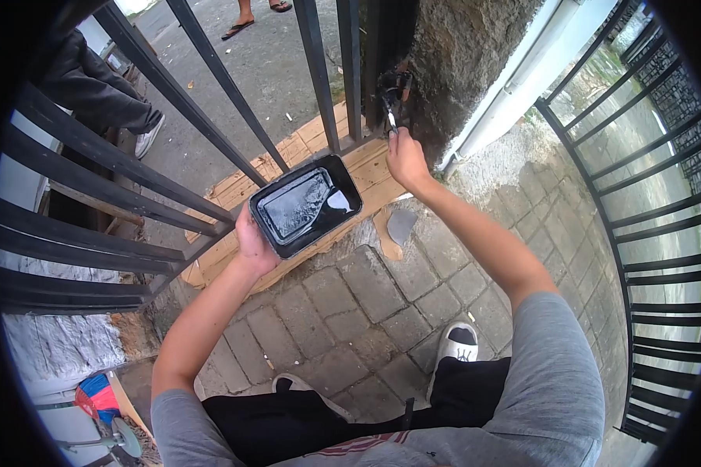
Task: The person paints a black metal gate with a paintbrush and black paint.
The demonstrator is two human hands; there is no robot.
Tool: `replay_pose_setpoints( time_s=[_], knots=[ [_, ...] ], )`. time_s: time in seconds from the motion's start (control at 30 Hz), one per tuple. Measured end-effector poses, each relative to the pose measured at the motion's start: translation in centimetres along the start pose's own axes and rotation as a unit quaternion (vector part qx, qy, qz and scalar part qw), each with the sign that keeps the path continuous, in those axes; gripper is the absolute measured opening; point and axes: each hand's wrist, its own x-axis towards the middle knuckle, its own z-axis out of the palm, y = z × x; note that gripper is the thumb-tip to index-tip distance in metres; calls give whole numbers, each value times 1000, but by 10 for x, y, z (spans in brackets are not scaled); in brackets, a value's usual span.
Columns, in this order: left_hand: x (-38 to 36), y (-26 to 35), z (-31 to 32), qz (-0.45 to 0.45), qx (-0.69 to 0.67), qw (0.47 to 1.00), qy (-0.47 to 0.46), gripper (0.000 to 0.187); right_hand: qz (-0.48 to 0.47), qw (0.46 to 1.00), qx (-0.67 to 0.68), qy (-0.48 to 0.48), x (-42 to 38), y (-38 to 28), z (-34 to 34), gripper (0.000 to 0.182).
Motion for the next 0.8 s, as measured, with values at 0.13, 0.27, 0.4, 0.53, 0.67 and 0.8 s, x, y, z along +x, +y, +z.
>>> replay_pose_setpoints(
  time_s=[0.13, 0.27, 0.4, 0.53, 0.67, 0.8],
  knots=[
    [1, 0, 2, -3, 5, 1000, 27, 70, 7, 1000, 9, 23, 10, 4, 2, 33],
    [0, 1, 7, 1, 6, 1000, 30, 70, -42, 999, -27, 8, 9, -2, -4, 32],
    [2, 1, 2, 2, 2, 1000, 20, 68, -40, 995, -92, 10, 6, 11, -20, 31],
    [7, 3, -6, -4, -2, 1000, 27, 68, -80, 992, -95, 2, 5, 3, -15, 26],
    [7, -1, 0, -8, 2, 1000, 28, 69, -87, 991, -102, -16, 3, -7, -23, 26],
    [8, -4, -2, -8, 11, 999, 32, 70, -24, 996, -86, 2, 2, 4, -2, 27]
  ],
)
